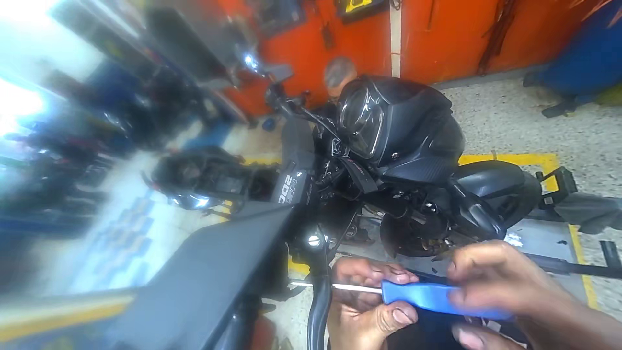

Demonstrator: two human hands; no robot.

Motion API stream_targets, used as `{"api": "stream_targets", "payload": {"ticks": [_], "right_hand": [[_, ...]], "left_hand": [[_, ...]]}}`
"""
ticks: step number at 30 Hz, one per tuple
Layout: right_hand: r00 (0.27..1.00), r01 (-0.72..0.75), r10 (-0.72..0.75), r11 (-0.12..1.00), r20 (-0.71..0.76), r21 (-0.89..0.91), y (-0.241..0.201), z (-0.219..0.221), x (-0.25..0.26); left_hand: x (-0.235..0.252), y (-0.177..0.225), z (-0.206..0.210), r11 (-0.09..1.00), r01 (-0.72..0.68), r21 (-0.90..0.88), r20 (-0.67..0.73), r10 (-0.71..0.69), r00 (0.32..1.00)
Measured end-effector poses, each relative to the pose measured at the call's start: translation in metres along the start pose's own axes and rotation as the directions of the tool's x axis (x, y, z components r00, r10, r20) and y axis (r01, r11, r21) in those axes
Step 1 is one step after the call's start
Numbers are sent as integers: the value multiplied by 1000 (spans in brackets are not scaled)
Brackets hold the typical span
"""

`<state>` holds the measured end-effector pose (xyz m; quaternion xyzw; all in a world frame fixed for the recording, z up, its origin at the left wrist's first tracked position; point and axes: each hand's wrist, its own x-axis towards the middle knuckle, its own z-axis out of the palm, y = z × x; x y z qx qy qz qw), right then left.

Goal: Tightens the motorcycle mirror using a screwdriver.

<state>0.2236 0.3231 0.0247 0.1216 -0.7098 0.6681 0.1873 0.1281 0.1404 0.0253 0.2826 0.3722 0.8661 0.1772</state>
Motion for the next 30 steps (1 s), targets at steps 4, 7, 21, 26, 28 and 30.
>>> {"api": "stream_targets", "payload": {"ticks": [4, 7, 21, 26, 28, 30], "right_hand": [[973, -227, 216, 955, 79, 193, -4, -1, -2], [995, -79, 75, 995, 69, 60, -2, -1, -1], [996, -48, 45, 998, 81, 36, -4, -3, 0], [984, -179, 174, 974, 46, 138, -6, -4, -1], [951, -307, 303, 921, 53, 239, -9, -4, -2], [959, -281, 279, 934, 40, 220, -8, -1, -2]], "left_hand": [[-6, 5, -7, 991, 28, -134, 76, -18, 997], [-4, 4, -9, 994, 36, -106, 112, -24, 993], [-4, 2, -10, 999, 35, 8, 127, -36, 991], [-4, 5, -3, 999, -2, -43, 65, 5, 998], [-7, 6, -4, 992, 27, -126, 79, -17, 997], [-7, 5, -6, 988, 26, -154, 79, -14, 997]]}}
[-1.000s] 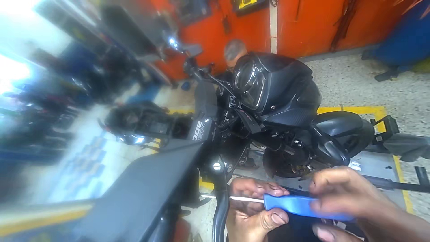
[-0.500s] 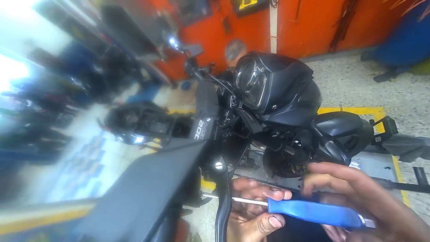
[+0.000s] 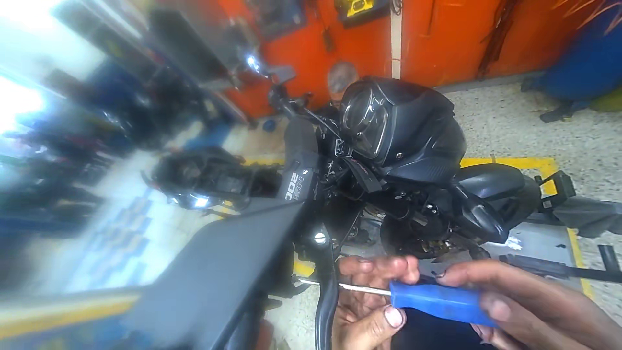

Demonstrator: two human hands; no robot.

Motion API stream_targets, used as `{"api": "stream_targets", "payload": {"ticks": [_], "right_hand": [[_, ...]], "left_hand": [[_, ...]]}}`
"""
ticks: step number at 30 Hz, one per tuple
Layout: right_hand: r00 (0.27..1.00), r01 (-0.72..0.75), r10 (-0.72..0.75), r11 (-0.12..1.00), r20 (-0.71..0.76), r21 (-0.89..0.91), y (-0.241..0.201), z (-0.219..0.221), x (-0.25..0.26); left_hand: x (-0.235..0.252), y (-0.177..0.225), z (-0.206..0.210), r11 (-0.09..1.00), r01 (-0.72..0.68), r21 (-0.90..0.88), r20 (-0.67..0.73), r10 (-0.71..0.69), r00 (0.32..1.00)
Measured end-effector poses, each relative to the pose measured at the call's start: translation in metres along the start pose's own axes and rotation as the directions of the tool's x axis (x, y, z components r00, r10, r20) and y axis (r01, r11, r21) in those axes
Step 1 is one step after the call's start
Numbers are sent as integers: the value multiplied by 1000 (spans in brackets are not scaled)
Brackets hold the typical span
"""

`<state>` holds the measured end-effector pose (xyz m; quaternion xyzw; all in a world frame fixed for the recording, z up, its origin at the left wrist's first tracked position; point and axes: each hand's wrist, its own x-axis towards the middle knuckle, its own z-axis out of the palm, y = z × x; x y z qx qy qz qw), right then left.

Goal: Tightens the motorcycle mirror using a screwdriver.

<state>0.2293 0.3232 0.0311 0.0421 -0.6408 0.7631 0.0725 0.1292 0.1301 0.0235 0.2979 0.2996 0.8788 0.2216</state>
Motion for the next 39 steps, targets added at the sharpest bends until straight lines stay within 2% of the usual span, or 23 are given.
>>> {"api": "stream_targets", "payload": {"ticks": [2, 4, 5, 7, 11, 12, 14, 17, 20, 23, 24, 26, 29, 31, 34, 36, 37, 39], "right_hand": [[991, 128, -130, 988, -9, -89, 4, 1, 2], [978, 206, -209, 973, -15, -108, 6, -1, 3], [976, 213, -215, 973, -19, -93, 6, 0, 3], [989, 145, -146, 989, -21, -24, 6, 0, 2], [993, -114, 119, 978, -16, 175, 1, -2, -2], [993, -108, 114, 980, -29, 166, 0, -1, -2], [999, 4, 1, 996, -52, 85, 3, 0, -1], [986, 165, -165, 986, 0, 8, 10, -4, 3], [995, 92, -95, 993, 38, 72, 7, -6, 2], [991, -131, 126, 983, 47, 128, -4, -6, -1], [990, -144, 141, 982, 31, 122, -6, -5, -1], [999, -32, 31, 999, 19, 35, -4, -4, 1], [986, 154, -150, 987, 74, -53, 1, -7, 5], [988, 149, -148, 988, 44, -25, 3, -4, 5], [997, -77, 78, 992, -8, 104, -3, -1, 3], [986, -165, 159, 973, 53, 159, -5, -6, 2], [990, -136, 129, 983, 64, 121, -5, -8, 2], [999, 16, -15, 999, 34, -34, -1, -7, 3]], "left_hand": [[0, -2, -5, 994, -21, 105, -5, 21, 1000], [-1, -5, -3, 973, -54, 222, -123, 83, 989], [-2, -6, -1, 965, -74, 250, -198, 126, 972], [-3, -6, 2, 953, -99, 286, -257, 176, 950], [-4, -7, 2, 983, -96, 157, -207, 128, 970], [-3, -7, 2, 991, -89, 104, -178, 106, 978], [-1, -6, 2, 996, -70, 57, -143, 77, 987], [1, -5, 0, 976, -35, 214, -118, 62, 991], [2, -4, 3, 975, -54, 217, -185, 95, 978], [1, -4, 0, 997, -48, 53, -100, 53, 994], [1, -6, -3, 999, -37, 0, -53, 37, 998], [2, -6, -5, 1000, 15, -3, 0, -15, 1000], [7, -7, -4, 978, 78, 195, 14, -82, 996], [8, -5, 2, 962, 70, 263, -8, -70, 998], [9, -3, 3, 980, 63, 186, 43, -73, 996], [9, -8, -5, 992, 49, 116, 130, -64, 989], [9, -11, -8, 994, 40, 100, 148, -55, 987], [9, -14, -6, 985, 37, 166, 127, -59, 990]]}}
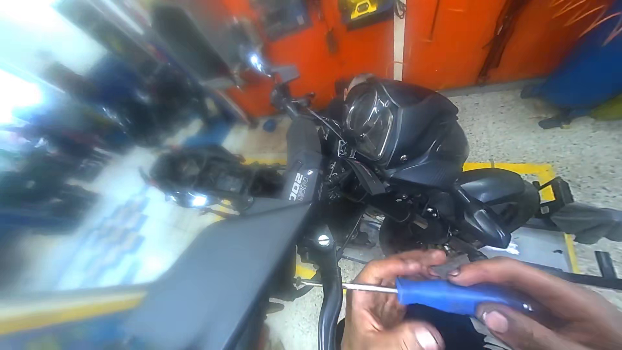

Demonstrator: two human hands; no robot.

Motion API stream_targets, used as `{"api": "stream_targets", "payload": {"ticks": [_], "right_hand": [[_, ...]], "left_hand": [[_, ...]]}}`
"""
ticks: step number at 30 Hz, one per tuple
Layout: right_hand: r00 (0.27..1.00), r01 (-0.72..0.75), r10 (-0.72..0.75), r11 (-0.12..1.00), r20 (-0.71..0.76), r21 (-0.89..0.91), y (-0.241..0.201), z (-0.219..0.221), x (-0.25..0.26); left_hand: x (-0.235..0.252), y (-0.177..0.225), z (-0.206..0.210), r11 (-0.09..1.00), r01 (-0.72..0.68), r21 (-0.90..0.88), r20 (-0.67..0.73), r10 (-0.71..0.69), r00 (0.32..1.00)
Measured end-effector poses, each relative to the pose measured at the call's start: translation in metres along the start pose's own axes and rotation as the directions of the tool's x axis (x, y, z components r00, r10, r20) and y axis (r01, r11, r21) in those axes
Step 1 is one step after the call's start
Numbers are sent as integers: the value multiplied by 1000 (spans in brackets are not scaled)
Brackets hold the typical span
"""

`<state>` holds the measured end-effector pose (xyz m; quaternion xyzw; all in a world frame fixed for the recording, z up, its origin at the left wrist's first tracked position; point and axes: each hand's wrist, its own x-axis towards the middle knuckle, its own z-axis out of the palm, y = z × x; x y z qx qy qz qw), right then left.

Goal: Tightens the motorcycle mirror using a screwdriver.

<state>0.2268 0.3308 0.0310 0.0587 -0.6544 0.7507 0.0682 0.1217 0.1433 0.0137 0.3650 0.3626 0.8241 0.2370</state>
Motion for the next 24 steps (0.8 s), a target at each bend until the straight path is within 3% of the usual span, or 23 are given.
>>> {"api": "stream_targets", "payload": {"ticks": [3, 5, 9, 12, 14, 16, 19, 22, 24], "right_hand": [[982, 184, -187, 977, -24, -110, 8, 2, 4], [991, 131, -131, 989, 4, -69, 3, 1, 3], [991, -132, 129, 989, 45, 69, -5, -2, -2], [1000, -12, 13, 998, 22, -60, 0, 0, -1], [993, 113, -111, 986, 27, -120, 4, -1, 2], [989, 148, -147, 981, 18, -125, 2, -1, 3], [999, 30, -30, 1000, 21, 1, 0, -4, 0], [991, -131, 133, 981, -6, 140, -2, -5, -2], [999, -47, 48, 998, -13, 51, 0, -6, -2]], "left_hand": [[2, -7, 9, 996, -12, 87, -127, 23, 992], [1, -8, 9, 996, -42, 74, -150, 52, 987], [-2, -2, 1, 997, -14, -78, -53, 10, 999], [1, -2, 4, 995, -18, -95, -72, 11, 997], [5, -1, 5, 1000, -11, 27, -97, 14, 995], [8, 1, 10, 990, -19, 142, -200, 47, 979], [8, 9, 9, 987, -33, 158, -188, 63, 980], [6, 6, 1, 996, -63, 56, -130, 70, 989], [2, 1, 0, 998, -60, -6, -160, 59, 985]]}}
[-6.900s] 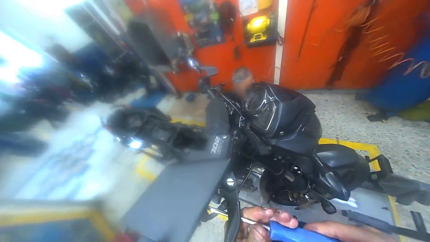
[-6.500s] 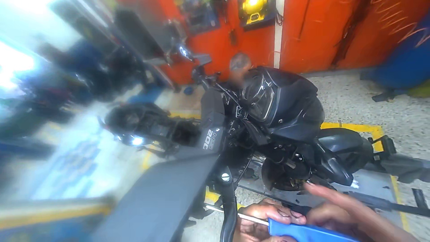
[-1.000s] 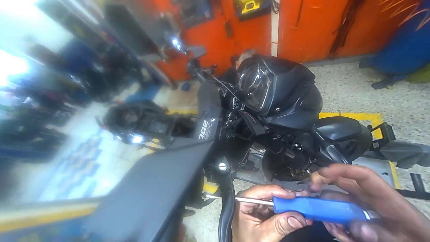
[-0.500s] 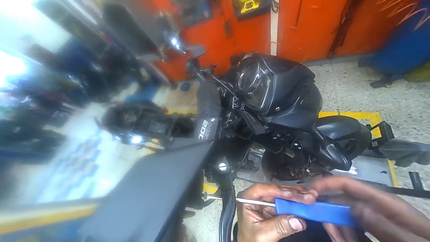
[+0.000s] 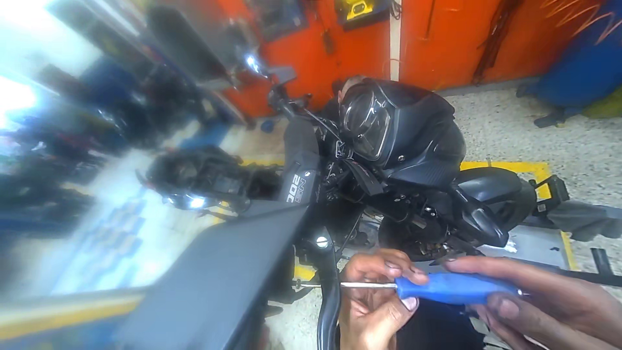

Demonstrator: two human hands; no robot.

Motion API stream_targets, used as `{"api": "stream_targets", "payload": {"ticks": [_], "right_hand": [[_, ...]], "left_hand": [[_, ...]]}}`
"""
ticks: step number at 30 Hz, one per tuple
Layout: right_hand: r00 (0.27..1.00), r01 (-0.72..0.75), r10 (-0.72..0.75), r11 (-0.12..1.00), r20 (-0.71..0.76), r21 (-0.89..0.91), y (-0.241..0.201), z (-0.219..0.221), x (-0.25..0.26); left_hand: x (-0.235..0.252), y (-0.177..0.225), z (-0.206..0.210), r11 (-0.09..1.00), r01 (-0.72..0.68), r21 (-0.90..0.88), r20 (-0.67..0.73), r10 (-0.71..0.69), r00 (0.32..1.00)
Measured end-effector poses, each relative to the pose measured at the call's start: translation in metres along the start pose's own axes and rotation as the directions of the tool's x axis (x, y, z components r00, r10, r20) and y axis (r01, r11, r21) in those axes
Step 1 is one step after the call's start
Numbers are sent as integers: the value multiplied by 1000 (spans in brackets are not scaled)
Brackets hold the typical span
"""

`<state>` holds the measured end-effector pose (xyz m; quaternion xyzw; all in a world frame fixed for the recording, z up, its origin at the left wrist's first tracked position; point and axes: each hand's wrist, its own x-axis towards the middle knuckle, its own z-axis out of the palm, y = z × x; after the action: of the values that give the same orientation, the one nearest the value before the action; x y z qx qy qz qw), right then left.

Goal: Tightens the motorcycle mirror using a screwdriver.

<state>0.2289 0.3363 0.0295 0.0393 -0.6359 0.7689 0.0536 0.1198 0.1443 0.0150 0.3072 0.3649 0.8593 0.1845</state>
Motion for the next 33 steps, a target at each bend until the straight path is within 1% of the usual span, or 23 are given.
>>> {"api": "stream_targets", "payload": {"ticks": [2, 3, 4, 5, 6, 7, 9, 10, 11, 13, 15, 16, 17, 18, 20, 21, 22, 24, 26, 28, 29, 31, 33], "right_hand": [[987, 161, -160, 974, 19, -156, 5, -2, 2], [977, 212, -212, 957, 21, -196, 7, -1, 3], [971, 238, -240, 952, 15, -193, 8, 1, 3], [972, 231, -234, 959, 2, -162, 8, 3, 2], [981, 194, -195, 976, 2, -101, 6, 3, 2], [993, 119, -119, 992, 4, -32, 2, 3, 0], [999, -37, 37, 999, -11, 39, -4, 3, -2], [997, -71, 72, 996, -23, 50, -5, 6, -2], [998, -50, 51, 998, -34, 24, -4, 7, -2], [996, 89, -90, 994, -18, -67, 0, 6, -1], [980, 199, -196, 974, 44, -106, 4, 1, 1], [978, 208, -204, 973, 43, -100, 4, 2, 1], [983, 182, -180, 979, 27, -87, 4, 4, 0], [993, 120, -120, 990, 8, -67, 2, 5, -1], [998, -41, 41, 999, -44, 7, -2, 8, -3], [993, -89, 93, 994, -67, 59, -4, 11, -3], [991, -101, 108, 991, -78, 83, -4, 12, -3], [998, -6, 10, 998, -61, 65, -1, 11, -1], [991, 135, -134, 991, -21, 11, 6, 8, 1], [982, 190, -190, 981, 5, -31, 8, 6, 2], [985, 173, -173, 985, 7, -22, 7, 6, 1], [999, 47, -46, 998, -16, 32, 1, 9, -1], [992, -103, 110, 990, -60, 99, -4, 12, -3]], "left_hand": [[-1, 0, 0, 997, 26, 76, -7, -25, 1000], [0, 1, 1, 993, 33, 110, -16, -32, 999], [2, 2, 3, 990, 36, 133, -34, -32, 999], [3, 4, 4, 989, 17, 147, -32, -13, 999], [3, 6, 5, 988, -4, 155, -20, 7, 1000], [3, 9, 4, 991, -17, 135, 0, 18, 1000], [0, 9, 2, 1000, 2, 16, 35, -3, 999], [-2, 8, 2, 999, 14, -40, 44, -12, 999], [-3, 7, 2, 998, 18, -65, 54, -14, 998], [-3, 5, 1, 1000, -3, -8, 59, 4, 998], [-2, 4, 1, 996, -37, 79, -6, 37, 999], [-2, 5, 2, 993, -52, 102, -43, 57, 997], [-3, 7, 2, 993, -64, 98, -55, 69, 996], [-4, 8, 2, 995, -71, 73, -58, 76, 995], [-6, 11, 1, 998, -57, 0, -67, 57, 996], [-7, 10, 1, 998, -45, -36, -75, 42, 996], [-8, 10, 1, 997, -29, -73, -77, 24, 997], [-9, 10, 0, 994, -13, -110, -57, 7, 998], [-9, 7, -3, 999, -31, -42, -39, 29, 999], [-10, 5, 1, 995, -73, 73, -134, 82, 988], [-9, 4, 3, 987, -96, 127, -182, 119, 976], [-10, 5, 5, 977, -120, 177, -212, 157, 965], [-12, 3, 2, 992, -101, 80, -161, 112, 980]]}}
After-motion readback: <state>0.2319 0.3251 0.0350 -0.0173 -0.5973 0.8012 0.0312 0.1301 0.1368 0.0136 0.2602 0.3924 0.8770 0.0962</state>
